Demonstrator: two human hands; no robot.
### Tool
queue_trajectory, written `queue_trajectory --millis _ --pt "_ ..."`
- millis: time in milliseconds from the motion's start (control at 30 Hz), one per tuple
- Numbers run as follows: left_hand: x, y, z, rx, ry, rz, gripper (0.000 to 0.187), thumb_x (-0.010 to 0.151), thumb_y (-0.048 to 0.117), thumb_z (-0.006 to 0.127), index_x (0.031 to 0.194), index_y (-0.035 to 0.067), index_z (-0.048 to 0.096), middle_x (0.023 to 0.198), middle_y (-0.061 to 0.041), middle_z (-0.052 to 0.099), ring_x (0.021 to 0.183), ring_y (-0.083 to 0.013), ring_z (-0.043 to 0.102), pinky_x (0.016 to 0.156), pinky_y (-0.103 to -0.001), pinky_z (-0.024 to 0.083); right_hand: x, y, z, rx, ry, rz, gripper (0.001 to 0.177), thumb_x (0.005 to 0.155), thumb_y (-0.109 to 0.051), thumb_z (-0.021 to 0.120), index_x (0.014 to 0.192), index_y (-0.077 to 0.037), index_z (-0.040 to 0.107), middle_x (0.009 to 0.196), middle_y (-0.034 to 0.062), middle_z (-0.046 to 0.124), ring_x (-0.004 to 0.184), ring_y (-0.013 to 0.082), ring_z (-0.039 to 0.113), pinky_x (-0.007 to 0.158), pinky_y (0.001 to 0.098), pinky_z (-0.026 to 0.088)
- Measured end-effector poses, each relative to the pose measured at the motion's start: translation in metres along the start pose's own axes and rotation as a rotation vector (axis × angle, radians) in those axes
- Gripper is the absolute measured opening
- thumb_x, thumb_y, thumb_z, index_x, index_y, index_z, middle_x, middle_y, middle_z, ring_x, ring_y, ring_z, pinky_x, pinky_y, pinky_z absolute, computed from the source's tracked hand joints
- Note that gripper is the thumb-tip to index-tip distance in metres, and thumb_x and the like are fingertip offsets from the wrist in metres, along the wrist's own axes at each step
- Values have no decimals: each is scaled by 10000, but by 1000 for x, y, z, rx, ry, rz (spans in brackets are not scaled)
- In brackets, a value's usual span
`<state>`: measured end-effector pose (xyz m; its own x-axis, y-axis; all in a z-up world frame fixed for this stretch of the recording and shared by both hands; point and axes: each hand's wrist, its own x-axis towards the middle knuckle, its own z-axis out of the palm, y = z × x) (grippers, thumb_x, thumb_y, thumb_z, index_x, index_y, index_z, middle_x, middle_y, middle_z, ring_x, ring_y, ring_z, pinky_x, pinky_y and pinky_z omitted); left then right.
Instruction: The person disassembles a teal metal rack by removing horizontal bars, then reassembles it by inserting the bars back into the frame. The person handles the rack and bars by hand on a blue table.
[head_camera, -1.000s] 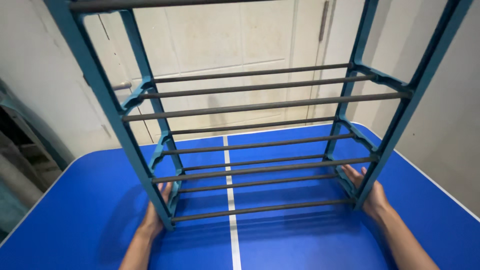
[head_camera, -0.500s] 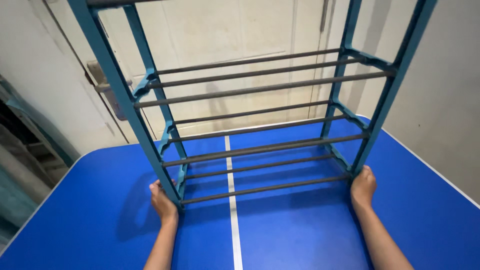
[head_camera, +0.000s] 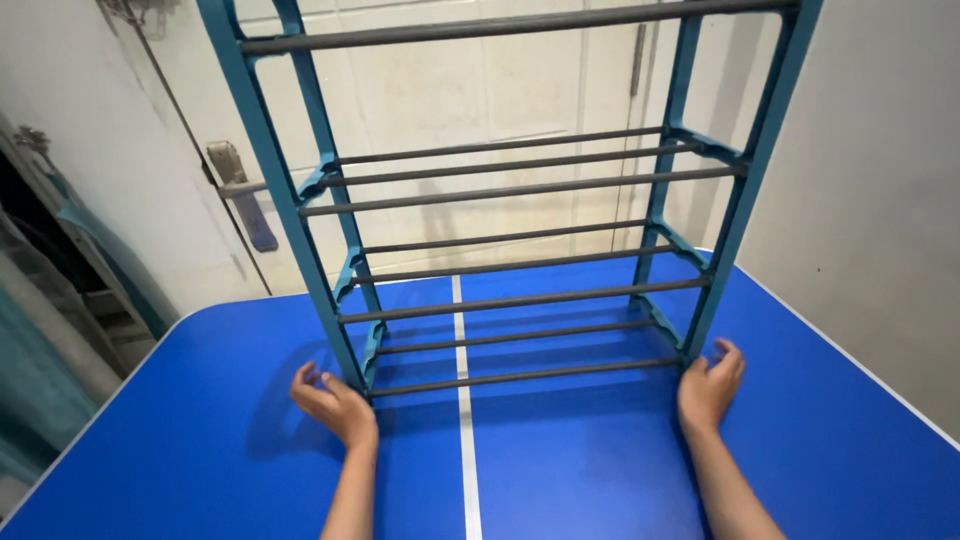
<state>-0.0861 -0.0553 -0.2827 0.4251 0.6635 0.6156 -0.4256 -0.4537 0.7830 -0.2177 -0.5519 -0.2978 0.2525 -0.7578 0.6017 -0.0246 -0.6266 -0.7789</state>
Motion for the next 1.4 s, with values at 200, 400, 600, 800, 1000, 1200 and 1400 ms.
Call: queue_trajectory --millis 200,400,600,800,1000,1200,1400 --pt "-10 98 -4 -148 -33 292 411 930 56 552 1304 -5 392 1505 -248 372 1472 -412 325 1239 -567 223 -19 -95 -21 -75 -6 -423 851 881 -67 584 1647 -16 218 1733 246 165 1632 405 129 1291 615 83" --pt "-39 171 1 -55 -405 566 571 904 138 578 1452 123 415 1650 -171 265 1584 -437 123 1233 -704 -14 -38 -179 -13 -53 -182 -667 813 902 -167 610 1624 -79 247 1722 201 127 1604 416 76 1245 668 -9" --pt "-62 189 15 130 -590 634 687 940 271 603 1581 290 354 1711 -120 122 1573 -427 11 1132 -777 -94 -60 -210 3 -64 -262 -720 725 926 -299 641 1591 -242 360 1717 153 135 1580 425 92 1205 714 -2" --pt "-68 178 33 244 -672 648 703 923 324 605 1577 306 348 1698 -86 103 1552 -414 1 1063 -811 -114 -67 -202 31 -109 -326 -721 705 921 -328 621 1577 -278 368 1712 130 128 1570 411 98 1177 735 -6" --pt "-71 173 34 270 -655 667 720 918 323 598 1584 297 327 1694 -98 101 1549 -407 -1 1053 -824 -112 -74 -189 40 -152 -330 -720 703 905 -315 614 1562 -255 372 1695 122 154 1560 387 111 1154 754 -20" --pt "-74 170 27 286 -703 625 710 941 352 584 1594 294 310 1696 -111 78 1547 -401 -11 1040 -828 -119 -76 -183 37 -138 -306 -734 712 892 -259 616 1564 -225 384 1693 125 210 1565 374 167 1176 744 -13" --pt "-74 170 25 268 -702 615 703 954 365 578 1599 287 307 1702 -113 64 1556 -397 -16 1046 -825 -116 -78 -182 29 -115 -330 -713 743 871 -206 619 1571 -197 372 1697 126 205 1570 370 166 1196 718 3"
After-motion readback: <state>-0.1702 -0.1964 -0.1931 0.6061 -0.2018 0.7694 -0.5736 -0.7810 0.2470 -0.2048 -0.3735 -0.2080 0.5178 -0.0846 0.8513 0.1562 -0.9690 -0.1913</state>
